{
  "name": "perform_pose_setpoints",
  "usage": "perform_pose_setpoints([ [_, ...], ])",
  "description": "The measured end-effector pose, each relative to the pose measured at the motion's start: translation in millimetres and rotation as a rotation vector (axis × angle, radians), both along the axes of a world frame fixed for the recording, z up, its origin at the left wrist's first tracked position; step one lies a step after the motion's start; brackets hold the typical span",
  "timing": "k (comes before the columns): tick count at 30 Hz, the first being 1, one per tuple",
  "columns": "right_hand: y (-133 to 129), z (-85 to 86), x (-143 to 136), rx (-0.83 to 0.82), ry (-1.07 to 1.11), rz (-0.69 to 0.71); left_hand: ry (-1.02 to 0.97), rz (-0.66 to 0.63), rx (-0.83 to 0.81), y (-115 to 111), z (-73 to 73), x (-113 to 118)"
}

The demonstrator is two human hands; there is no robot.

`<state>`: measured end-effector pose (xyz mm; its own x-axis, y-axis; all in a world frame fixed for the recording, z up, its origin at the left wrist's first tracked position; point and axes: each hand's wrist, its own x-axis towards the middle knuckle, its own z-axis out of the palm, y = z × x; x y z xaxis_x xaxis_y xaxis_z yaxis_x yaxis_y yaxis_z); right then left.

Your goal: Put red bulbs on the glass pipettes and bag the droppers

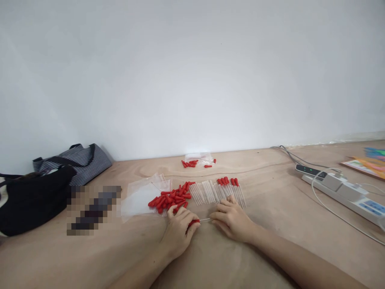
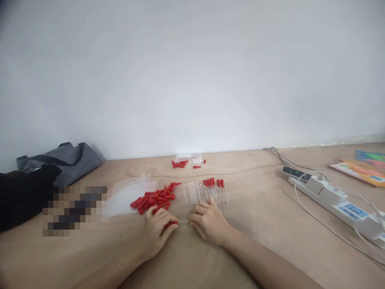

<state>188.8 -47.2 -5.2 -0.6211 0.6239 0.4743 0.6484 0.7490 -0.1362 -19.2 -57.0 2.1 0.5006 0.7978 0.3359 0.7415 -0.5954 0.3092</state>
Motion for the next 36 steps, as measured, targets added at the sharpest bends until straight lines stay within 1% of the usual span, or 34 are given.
perform_pose_setpoints([
  [2,-0.3,-1.6,1.3,0.026,0.014,-0.005,-0.006,0.012,0.023,0.5,-0.8,-1.7],
  [4,2.7,-3.5,4.7,0.007,0.075,-0.035,-0.031,0.077,0.088,2.5,-1.1,-5.3],
  [5,5.7,-4.4,7.6,-0.024,0.135,-0.075,-0.044,0.124,0.13,4.2,-1.0,-8.0],
  [7,14.6,-5.6,16.4,-0.113,0.301,-0.206,-0.054,0.214,0.201,8.4,-0.8,-13.9],
  [10,30.6,-5.6,33.5,-0.235,0.51,-0.495,-0.035,0.294,0.243,15.1,-1.1,-21.3],
  [12,39.1,-5.3,43.9,-0.277,0.53,-0.678,-0.015,0.313,0.245,18.7,-2.0,-23.5],
  [13,42.1,-5.3,47.9,-0.289,0.517,-0.748,-0.007,0.317,0.245,20.0,-2.7,-23.7],
  [15,45.7,-6.3,52.8,-0.306,0.477,-0.828,0.007,0.314,0.25,21.8,-4.3,-23.3],
  [18,47.1,-9.0,52.9,-0.329,0.416,-0.862,0.025,0.304,0.269,22.9,-6.0,-22.2],
  [25,47.0,-10.5,44.6,-0.371,0.284,-0.85,0.071,0.345,0.322,22.2,-3.9,-20.9],
  [29,49.1,-7.5,49.8,-0.414,0.302,-0.848,0.089,0.356,0.322,22.0,-2.3,-19.2],
  [32,52.8,-4.1,61.5,-0.445,0.337,-0.925,0.093,0.358,0.336,23.8,-2.9,-18.4],
  [34,55.4,-1.7,70.7,-0.468,0.314,-0.999,0.093,0.357,0.346,25.2,-3.6,-18.3],
  [36,57.2,0.4,78.2,-0.507,0.26,-1.039,0.09,0.354,0.36,26.0,-3.9,-18.2],
])
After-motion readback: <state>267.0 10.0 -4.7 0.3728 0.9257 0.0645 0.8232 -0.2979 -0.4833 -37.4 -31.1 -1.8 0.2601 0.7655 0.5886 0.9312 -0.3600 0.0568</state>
